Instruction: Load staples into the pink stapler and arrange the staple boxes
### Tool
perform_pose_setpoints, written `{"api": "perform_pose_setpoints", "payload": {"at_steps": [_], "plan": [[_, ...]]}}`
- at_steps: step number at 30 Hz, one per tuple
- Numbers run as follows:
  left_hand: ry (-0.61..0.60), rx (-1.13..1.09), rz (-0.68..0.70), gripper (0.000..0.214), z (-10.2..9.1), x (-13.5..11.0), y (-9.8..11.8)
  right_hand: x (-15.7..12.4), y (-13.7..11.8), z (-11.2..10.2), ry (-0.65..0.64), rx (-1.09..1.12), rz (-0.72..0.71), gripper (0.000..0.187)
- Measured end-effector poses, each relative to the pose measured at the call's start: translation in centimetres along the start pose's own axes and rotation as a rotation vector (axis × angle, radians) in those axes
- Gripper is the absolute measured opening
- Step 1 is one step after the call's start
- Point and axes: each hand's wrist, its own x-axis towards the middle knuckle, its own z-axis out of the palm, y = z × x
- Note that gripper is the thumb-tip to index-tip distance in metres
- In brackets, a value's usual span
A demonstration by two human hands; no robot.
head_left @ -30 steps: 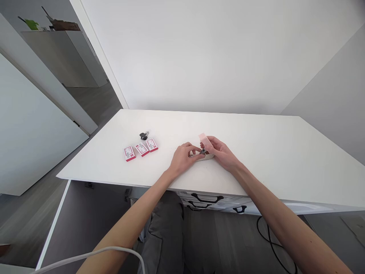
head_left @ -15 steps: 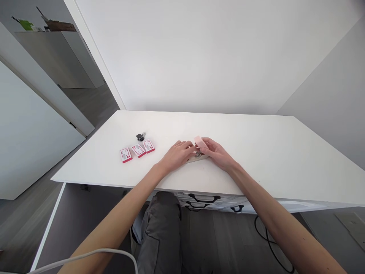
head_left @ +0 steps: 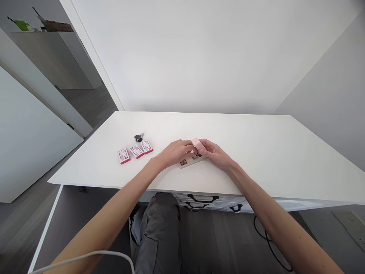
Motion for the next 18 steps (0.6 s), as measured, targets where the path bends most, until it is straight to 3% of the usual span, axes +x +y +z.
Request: {"api": "perform_pose_setpoints", "payload": {"at_steps": [10, 18], "plan": [[0.077, -0.067, -0.014, 0.026, 0.62, -0.40, -0.10, 0.10, 0.24, -0.12, 0.010, 0.045, 0.000, 0.039], [0.052, -0.053, -0.005, 0.027, 0.46, -0.25, 0.08, -0.01, -0.02, -0.13, -0.011, 0.065, 0.011, 0.036]]}}
